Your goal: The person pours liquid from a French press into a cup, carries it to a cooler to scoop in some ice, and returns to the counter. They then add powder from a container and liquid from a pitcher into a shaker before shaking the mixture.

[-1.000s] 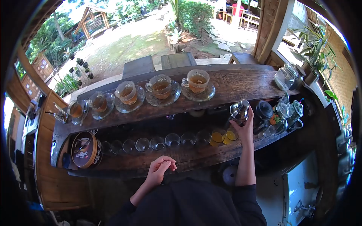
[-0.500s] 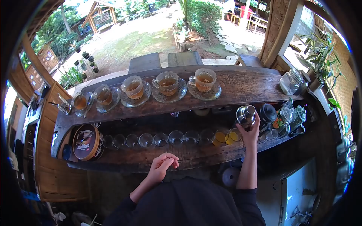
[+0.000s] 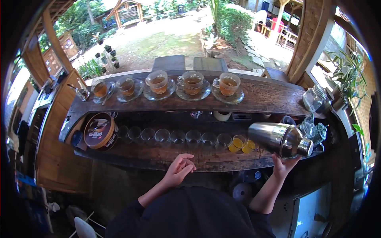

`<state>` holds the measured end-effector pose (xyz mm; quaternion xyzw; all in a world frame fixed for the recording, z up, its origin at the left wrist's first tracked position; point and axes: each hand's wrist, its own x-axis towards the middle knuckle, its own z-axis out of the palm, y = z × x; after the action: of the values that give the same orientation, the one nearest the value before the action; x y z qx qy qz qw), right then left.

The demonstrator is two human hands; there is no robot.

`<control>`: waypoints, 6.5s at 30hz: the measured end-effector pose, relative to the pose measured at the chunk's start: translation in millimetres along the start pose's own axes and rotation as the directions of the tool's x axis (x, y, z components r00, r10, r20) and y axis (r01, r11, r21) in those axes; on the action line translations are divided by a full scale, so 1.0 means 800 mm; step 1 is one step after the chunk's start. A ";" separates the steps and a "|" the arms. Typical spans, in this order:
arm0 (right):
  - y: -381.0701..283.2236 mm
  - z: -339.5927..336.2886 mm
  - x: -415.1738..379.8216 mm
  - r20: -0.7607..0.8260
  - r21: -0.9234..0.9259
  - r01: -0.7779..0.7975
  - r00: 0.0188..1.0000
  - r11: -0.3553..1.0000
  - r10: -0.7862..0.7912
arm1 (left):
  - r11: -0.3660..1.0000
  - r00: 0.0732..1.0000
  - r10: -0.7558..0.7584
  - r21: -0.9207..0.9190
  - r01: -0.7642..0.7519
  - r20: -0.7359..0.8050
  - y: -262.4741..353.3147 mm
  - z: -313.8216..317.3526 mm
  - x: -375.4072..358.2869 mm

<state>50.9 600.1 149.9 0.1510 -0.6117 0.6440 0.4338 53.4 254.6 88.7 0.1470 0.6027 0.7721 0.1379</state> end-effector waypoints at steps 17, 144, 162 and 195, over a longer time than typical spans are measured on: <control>-0.008 0.276 -0.116 0.817 0.024 -0.630 0.459 0.776 0.348 | 0.926 0.972 0.168 0.366 -0.098 -0.166 0.026 -0.085 -0.060; -0.044 0.438 -0.140 0.550 0.077 -0.304 0.807 0.950 0.214 | 0.985 0.982 0.060 0.151 -0.088 0.177 0.118 -0.221 -0.083; -0.002 0.333 -0.210 0.275 0.324 -0.836 0.531 0.443 0.801 | 0.706 0.852 0.482 0.484 -0.517 0.205 0.023 -0.280 -0.093; 0.069 0.318 -0.285 0.467 -0.442 -0.014 0.850 0.897 0.243 | 0.467 0.179 0.832 0.837 0.286 -0.526 0.135 -0.492 -0.250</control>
<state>56.1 287.6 0.8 0.1762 -0.8379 0.4609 0.2331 78.9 -199.2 91.2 -0.1750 0.7774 0.3102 -0.5185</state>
